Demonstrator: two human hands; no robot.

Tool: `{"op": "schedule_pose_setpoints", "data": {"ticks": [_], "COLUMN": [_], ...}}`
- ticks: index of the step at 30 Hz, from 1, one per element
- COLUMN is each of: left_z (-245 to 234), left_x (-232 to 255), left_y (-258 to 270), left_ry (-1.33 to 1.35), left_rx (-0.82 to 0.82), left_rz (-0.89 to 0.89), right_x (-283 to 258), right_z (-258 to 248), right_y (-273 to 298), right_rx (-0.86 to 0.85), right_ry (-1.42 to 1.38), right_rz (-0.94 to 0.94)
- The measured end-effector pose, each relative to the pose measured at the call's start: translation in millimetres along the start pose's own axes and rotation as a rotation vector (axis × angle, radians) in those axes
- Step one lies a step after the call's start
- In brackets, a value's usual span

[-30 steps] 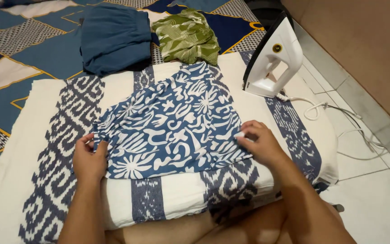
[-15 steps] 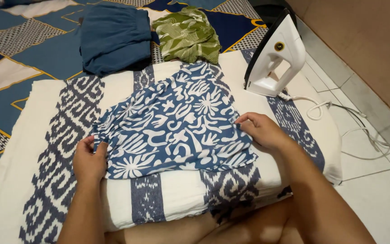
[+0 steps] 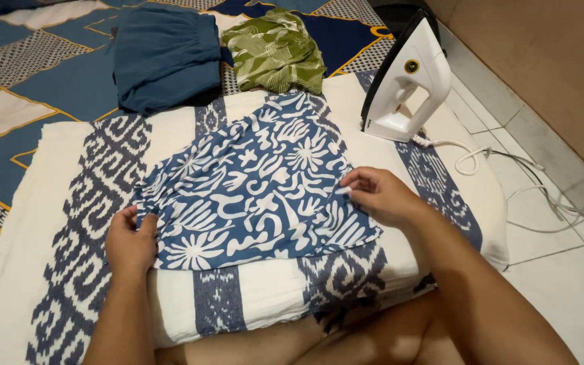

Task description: The person is ironing and folding several pieces of clothing on a bed.

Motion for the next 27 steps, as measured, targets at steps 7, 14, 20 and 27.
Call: {"op": "schedule_pose_setpoints", "data": {"ticks": [7,14,20,27], "left_z": [3,-1,6,-11], "left_x": [-9,-2,-14,36], "left_y": [-5,-2,-7,19], "left_ry": [-0.015,-0.083,0.077,-0.06], "left_rx": [0.0,0.012,-0.046,0.014], "left_rz": [-0.021,-0.004,-0.089,0.079], "right_x": [1,-3,14,38], "right_z": [-21,-29,-47,-33], "right_y": [-20,19,25,14], "right_rx": [0.074,0.026,0.004,0.074], "right_ry": [0.148,0.342,0.095,-0.031], "right_rz": [-0.103,0.236,0.17,0.161]}}
Point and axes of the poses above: each hand's wrist, its own y-axis away from the middle knuckle, its own z-axis out of the palm, x = y × z, the point moved 6 cm from there along -y, towards the middle knuckle, and after that the axes turned 13 degrees about x, right-handed, at the moved point
